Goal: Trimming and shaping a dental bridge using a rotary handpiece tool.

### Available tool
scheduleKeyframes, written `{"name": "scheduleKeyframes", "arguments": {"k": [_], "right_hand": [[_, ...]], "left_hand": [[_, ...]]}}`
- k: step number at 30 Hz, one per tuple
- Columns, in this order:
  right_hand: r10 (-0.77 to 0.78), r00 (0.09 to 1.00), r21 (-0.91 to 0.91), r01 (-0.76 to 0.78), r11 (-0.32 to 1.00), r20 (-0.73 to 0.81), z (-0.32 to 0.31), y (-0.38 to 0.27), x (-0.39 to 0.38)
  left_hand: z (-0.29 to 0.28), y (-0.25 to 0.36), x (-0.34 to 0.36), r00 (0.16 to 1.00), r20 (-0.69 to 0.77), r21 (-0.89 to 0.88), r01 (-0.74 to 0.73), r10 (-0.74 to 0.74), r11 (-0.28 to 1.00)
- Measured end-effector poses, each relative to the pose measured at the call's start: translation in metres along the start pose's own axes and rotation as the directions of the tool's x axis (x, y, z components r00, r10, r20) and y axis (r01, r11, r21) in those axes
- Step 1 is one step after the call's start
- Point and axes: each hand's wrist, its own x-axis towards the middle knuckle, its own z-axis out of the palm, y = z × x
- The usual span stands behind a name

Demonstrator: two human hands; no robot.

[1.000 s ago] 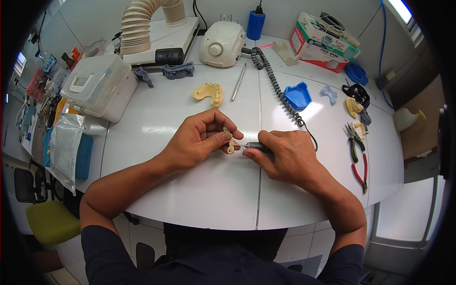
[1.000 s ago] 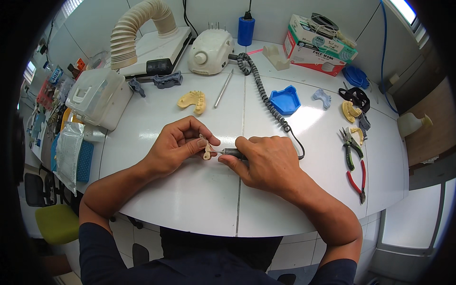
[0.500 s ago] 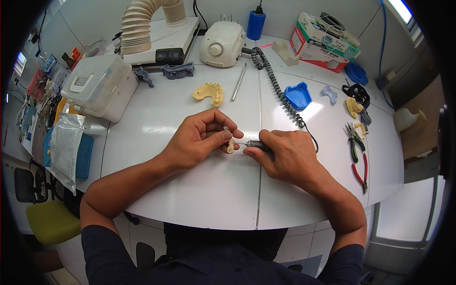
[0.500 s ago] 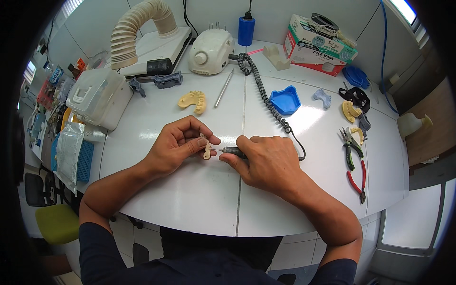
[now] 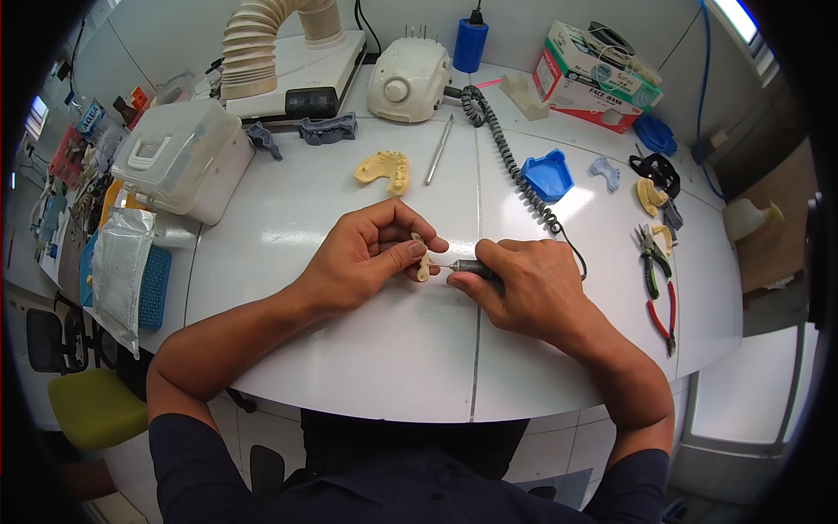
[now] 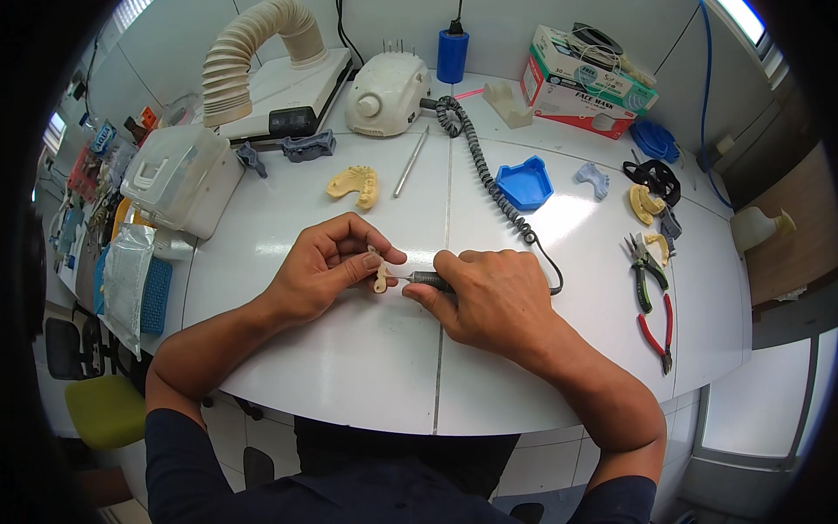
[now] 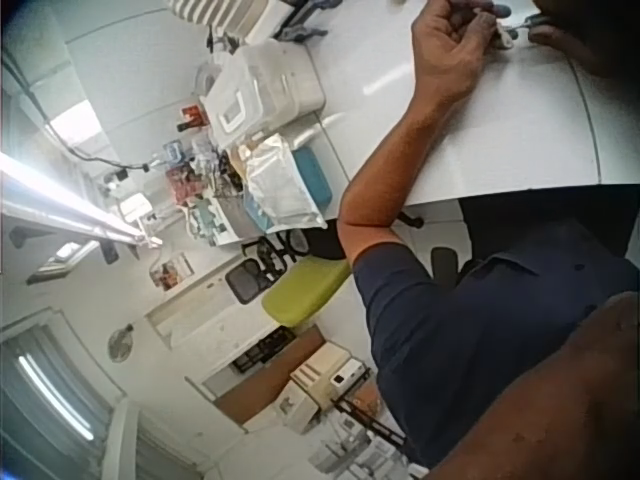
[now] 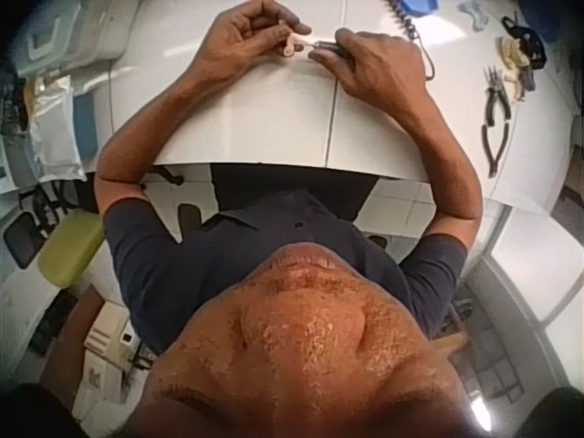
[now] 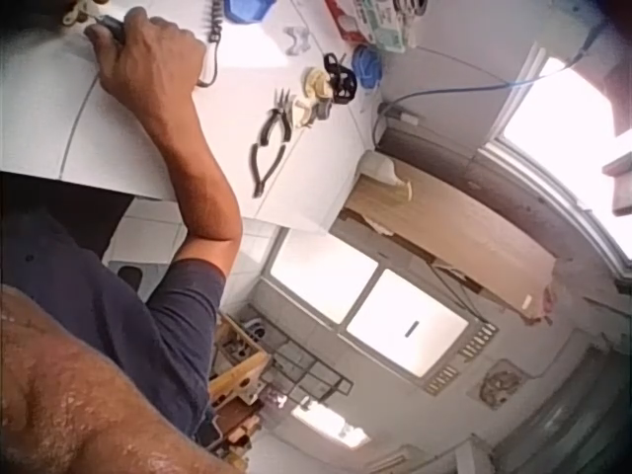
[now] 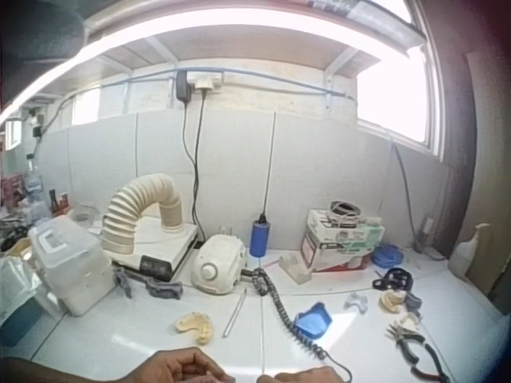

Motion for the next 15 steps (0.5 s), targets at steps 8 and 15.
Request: {"name": "scheduleKeyframes", "arguments": {"k": [8,15], "right_hand": [[0.007,1.0,0.0,-0.007,1.0,0.008,0.0003,0.0008,-0.0005],[0.005,1.0,-0.005,-0.004,1.0,0.014,0.0018,0.0005,-0.0006]], "left_hand": [[0.0007,0.0022,0.0004,1.0,0.017,0.015,-0.004,0.004,1.0],[0.0011,0.0017,0.0002,1.0,0.03,0.016,-0.01,0.01,1.0]]}}
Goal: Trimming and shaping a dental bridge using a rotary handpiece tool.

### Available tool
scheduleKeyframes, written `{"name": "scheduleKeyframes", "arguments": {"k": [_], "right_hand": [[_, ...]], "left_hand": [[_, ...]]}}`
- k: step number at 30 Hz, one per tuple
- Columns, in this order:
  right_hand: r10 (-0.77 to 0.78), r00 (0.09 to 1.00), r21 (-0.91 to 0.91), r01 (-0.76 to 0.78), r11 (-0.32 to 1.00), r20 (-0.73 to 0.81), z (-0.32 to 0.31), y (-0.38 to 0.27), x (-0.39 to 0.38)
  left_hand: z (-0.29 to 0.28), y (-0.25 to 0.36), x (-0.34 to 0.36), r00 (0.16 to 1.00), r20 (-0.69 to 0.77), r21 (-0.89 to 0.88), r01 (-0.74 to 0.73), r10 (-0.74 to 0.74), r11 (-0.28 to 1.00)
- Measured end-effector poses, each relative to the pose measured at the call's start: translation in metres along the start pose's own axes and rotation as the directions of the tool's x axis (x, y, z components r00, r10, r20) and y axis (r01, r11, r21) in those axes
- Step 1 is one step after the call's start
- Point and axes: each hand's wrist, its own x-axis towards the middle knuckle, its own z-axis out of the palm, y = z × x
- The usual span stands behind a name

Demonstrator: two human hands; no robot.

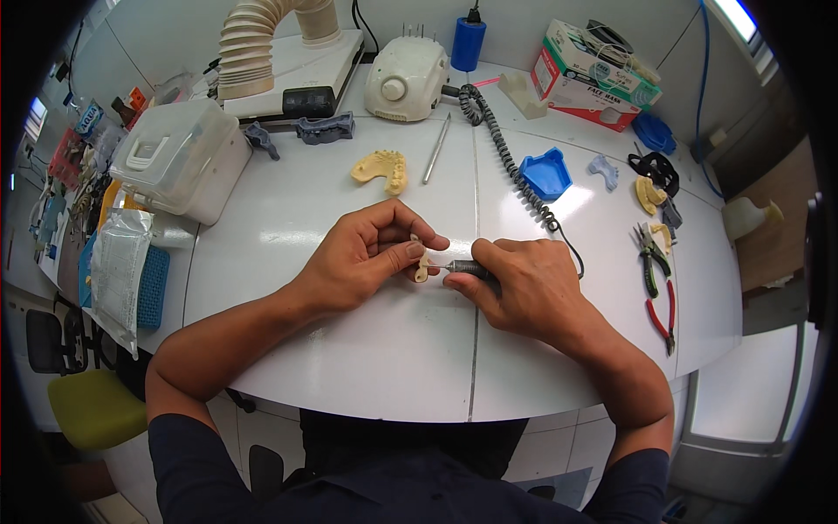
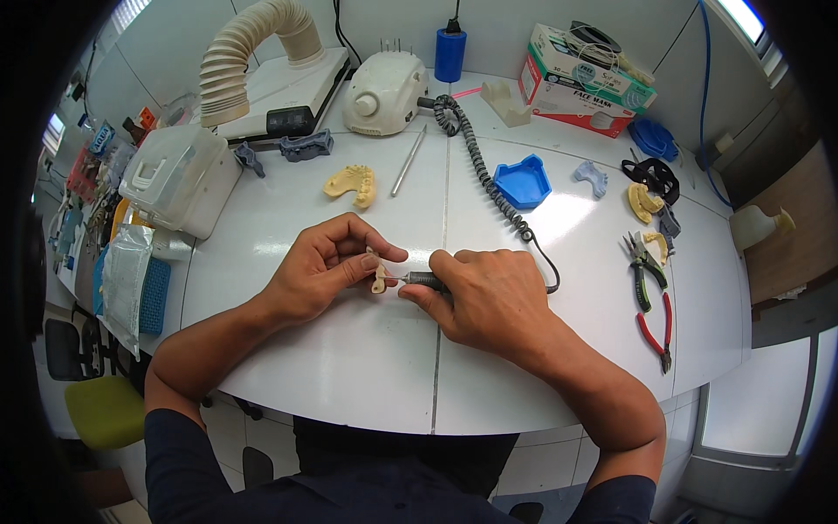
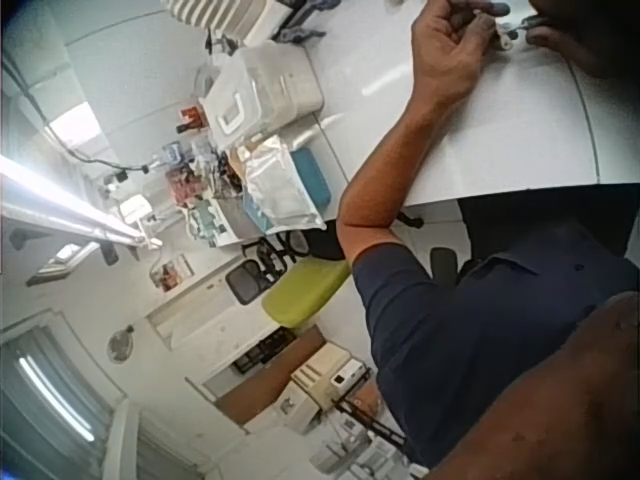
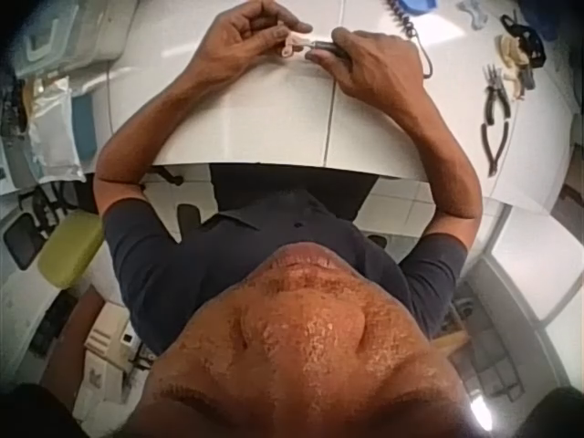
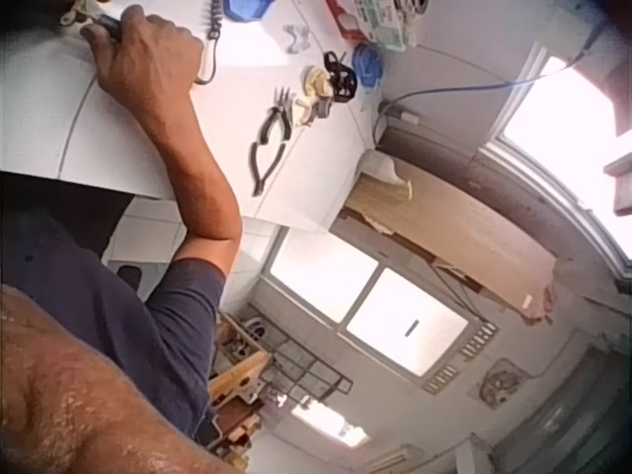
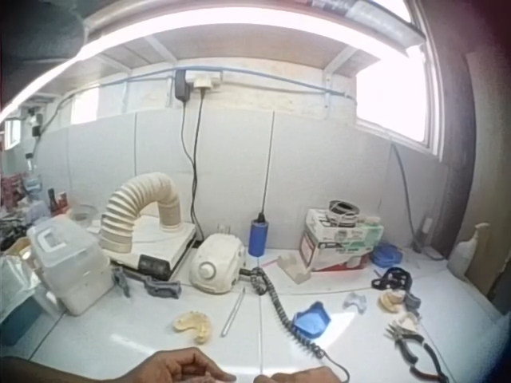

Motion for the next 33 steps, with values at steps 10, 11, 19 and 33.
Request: {"name": "scheduleKeyframes", "arguments": {"k": [10,11,19,33], "right_hand": [[-0.012,1.0,-0.004,0.012,1.0,-0.021,-0.0001,0.0002,0.0002],[-0.014,1.0,-0.013,0.014,1.0,-0.006,-0.0005,0.0001,0.0002],[-0.026,1.0,0.007,0.026,1.0,-0.017,0.0008,0.001,-0.0001],[-0.018,1.0,-0.004,0.018,1.0,0.022,-0.0014,0.0004,0.0003]], "left_hand": [[-0.0003,-0.001,0.0002,1.0,0.021,0.02,-0.013,0.012,1.0],[-0.0002,-0.0006,0.0001,1.0,0.02,0.031,-0.009,0.008,0.999],[-0.0006,0.0,0.0,1.0,0.024,0.025,0.004,-0.004,1.0],[-0.0012,-0.002,0.0005,1.0,0.028,0.031,-0.007,0.006,0.999]]}}
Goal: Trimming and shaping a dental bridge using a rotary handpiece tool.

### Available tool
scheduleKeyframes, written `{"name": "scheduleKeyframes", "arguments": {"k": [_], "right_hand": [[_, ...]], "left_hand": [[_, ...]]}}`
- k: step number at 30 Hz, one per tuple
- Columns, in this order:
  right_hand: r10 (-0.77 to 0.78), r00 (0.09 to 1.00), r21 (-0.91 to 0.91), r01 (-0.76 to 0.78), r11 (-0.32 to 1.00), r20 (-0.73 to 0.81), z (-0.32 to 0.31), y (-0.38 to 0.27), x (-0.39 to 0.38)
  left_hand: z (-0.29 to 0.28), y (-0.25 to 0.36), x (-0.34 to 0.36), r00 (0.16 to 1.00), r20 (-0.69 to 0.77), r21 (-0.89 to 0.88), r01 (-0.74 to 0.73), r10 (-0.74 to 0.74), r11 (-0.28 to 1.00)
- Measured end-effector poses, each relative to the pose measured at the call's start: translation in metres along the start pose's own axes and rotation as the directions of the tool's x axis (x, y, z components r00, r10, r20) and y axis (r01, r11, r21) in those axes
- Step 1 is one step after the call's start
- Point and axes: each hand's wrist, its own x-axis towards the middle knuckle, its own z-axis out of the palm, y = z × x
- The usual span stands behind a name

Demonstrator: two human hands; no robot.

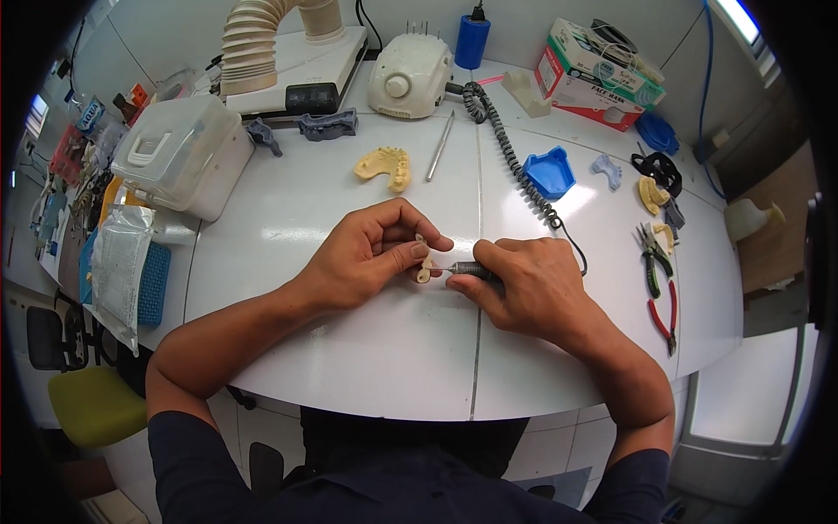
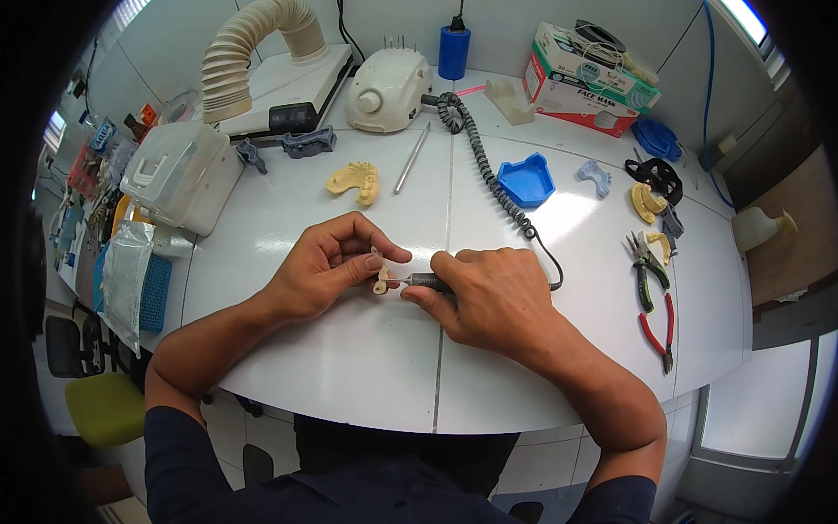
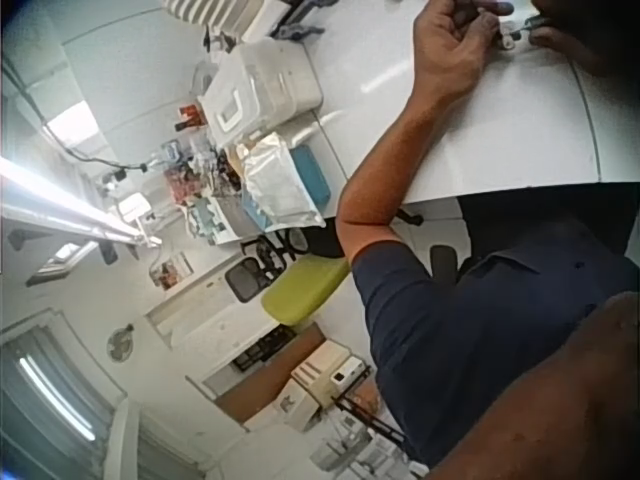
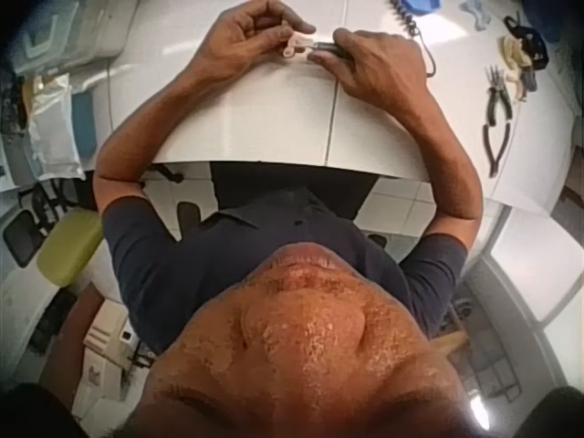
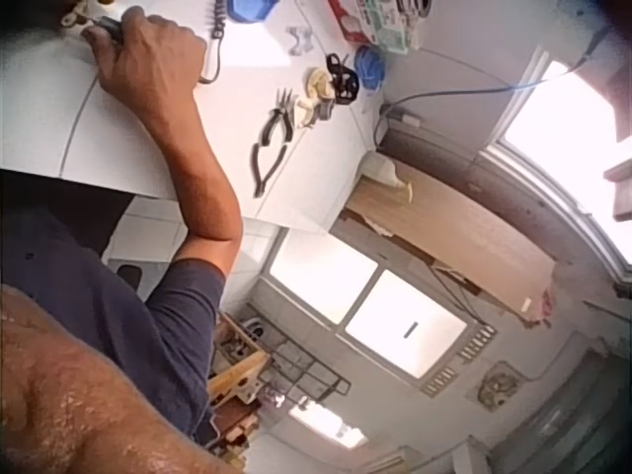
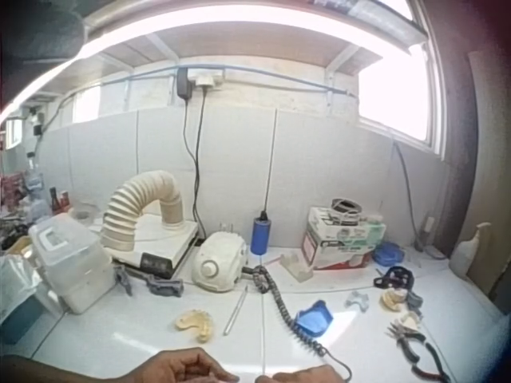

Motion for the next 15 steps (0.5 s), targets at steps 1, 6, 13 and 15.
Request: {"name": "scheduleKeyframes", "arguments": {"k": [1,6,13,15], "right_hand": [[-0.001,1.0,0.0,0.001,1.0,0.0,0.0011,0.0007,0.0],[-0.003,1.0,-0.006,0.003,1.0,0.005,-0.001,-0.0007,0.0003],[-0.001,1.0,0.003,0.001,1.0,-0.008,-0.0003,-0.0001,0.0003],[-0.012,1.0,0.008,0.012,1.0,-0.021,-0.0004,0.0005,0.0006]], "left_hand": [[0.0003,-0.0001,-0.0001,1.0,-0.001,0.0,0.0,0.0,1.0],[-0.0005,0.0,-0.0002,1.0,0.004,0.005,-0.002,0.002,1.0],[0.0008,0.0019,-0.0002,1.0,-0.007,-0.014,0.01,-0.011,1.0],[0.0002,0.0015,0.0001,1.0,-0.007,0.009,0.01,-0.01,1.0]]}}
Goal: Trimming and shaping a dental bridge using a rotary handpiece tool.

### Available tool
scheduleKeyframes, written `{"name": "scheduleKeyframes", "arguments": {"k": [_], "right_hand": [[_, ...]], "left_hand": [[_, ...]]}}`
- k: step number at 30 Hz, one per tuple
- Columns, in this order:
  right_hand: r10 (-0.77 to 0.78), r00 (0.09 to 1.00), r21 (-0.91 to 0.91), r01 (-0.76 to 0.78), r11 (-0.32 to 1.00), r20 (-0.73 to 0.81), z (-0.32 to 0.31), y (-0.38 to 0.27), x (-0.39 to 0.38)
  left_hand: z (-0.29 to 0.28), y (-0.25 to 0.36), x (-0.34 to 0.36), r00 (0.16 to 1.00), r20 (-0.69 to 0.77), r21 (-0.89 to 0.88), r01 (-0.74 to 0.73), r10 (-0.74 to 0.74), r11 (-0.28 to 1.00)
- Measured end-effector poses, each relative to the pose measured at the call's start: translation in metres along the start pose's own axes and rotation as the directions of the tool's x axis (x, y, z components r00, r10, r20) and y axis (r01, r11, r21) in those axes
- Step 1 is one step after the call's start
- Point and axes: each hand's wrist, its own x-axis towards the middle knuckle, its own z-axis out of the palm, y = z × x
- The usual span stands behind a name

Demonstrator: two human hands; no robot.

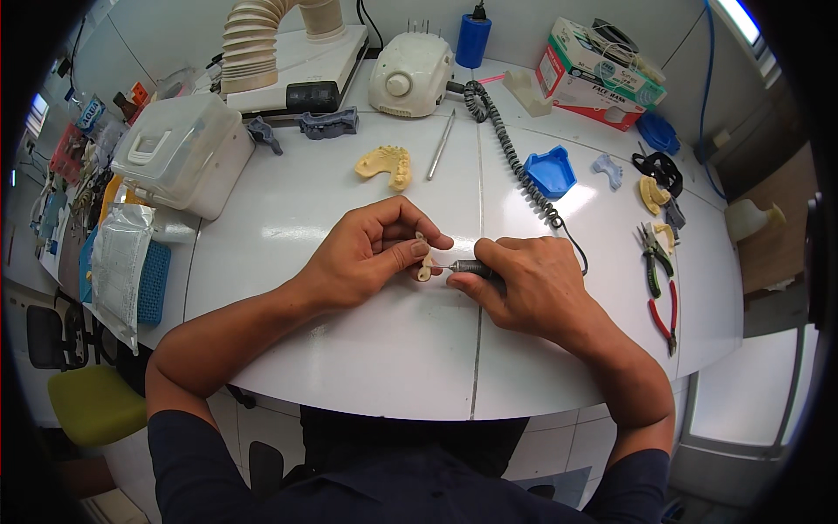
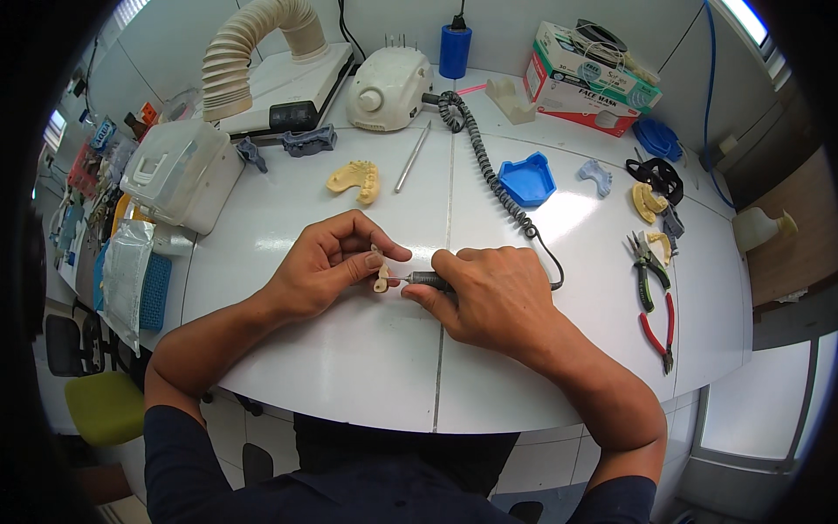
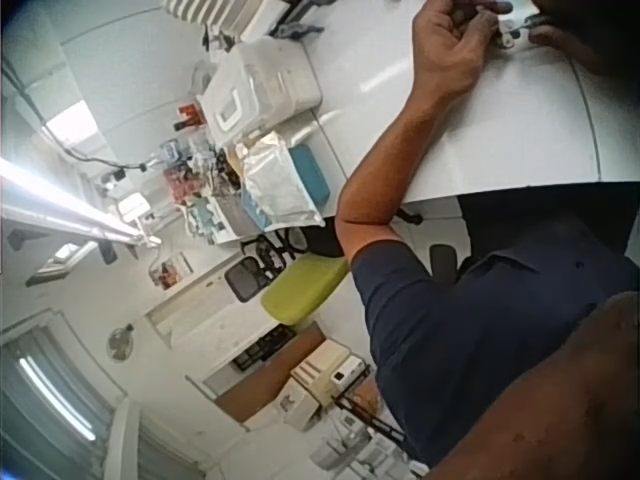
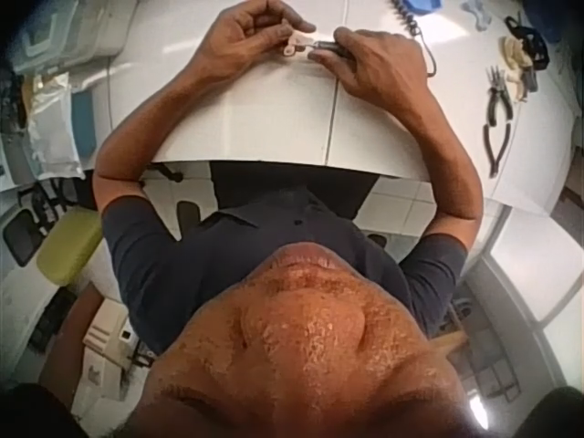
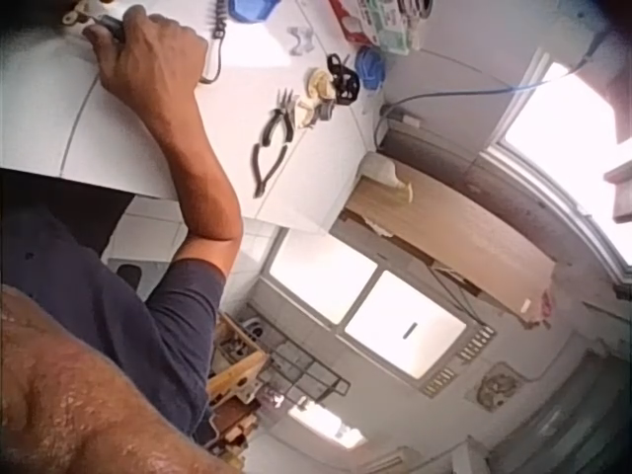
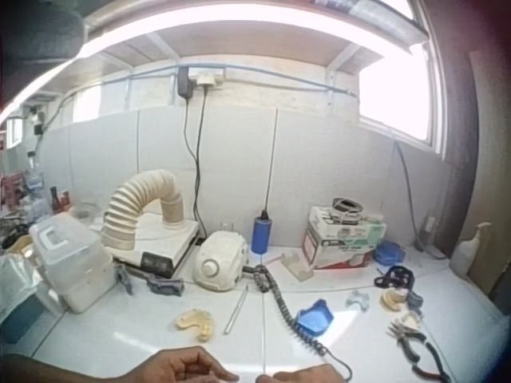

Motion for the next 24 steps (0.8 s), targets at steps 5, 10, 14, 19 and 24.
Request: {"name": "scheduleKeyframes", "arguments": {"k": [5,10,14,19,24], "right_hand": [[0.004,0.999,0.003,-0.004,1.0,0.034,-0.0013,0.0004,0.0],[-0.005,0.999,-0.001,0.005,1.0,0.043,-0.0019,-0.0006,0.0001],[-0.008,1.0,0.003,0.007,1.0,0.014,-0.0015,-0.0006,-0.0002],[-0.004,1.0,0.01,0.004,1.0,-0.004,0.0005,-0.0001,-0.0003],[0.002,1.0,-0.004,-0.002,1.0,0.015,0.0002,-0.0006,0.0]], "left_hand": [[0.0005,-0.0003,-0.001,1.0,0.009,-0.017,-0.003,0.003,1.0],[-0.0001,-0.0007,-0.0013,1.0,0.002,-0.01,-0.007,0.007,1.0],[0.0009,-0.0007,-0.0006,1.0,0.001,-0.016,-0.019,0.019,1.0],[0.0004,-0.0001,-0.0008,1.0,0.003,-0.02,-0.019,0.019,1.0],[-0.0001,-0.0014,-0.0005,1.0,-0.002,0.0,-0.014,0.014,1.0]]}}
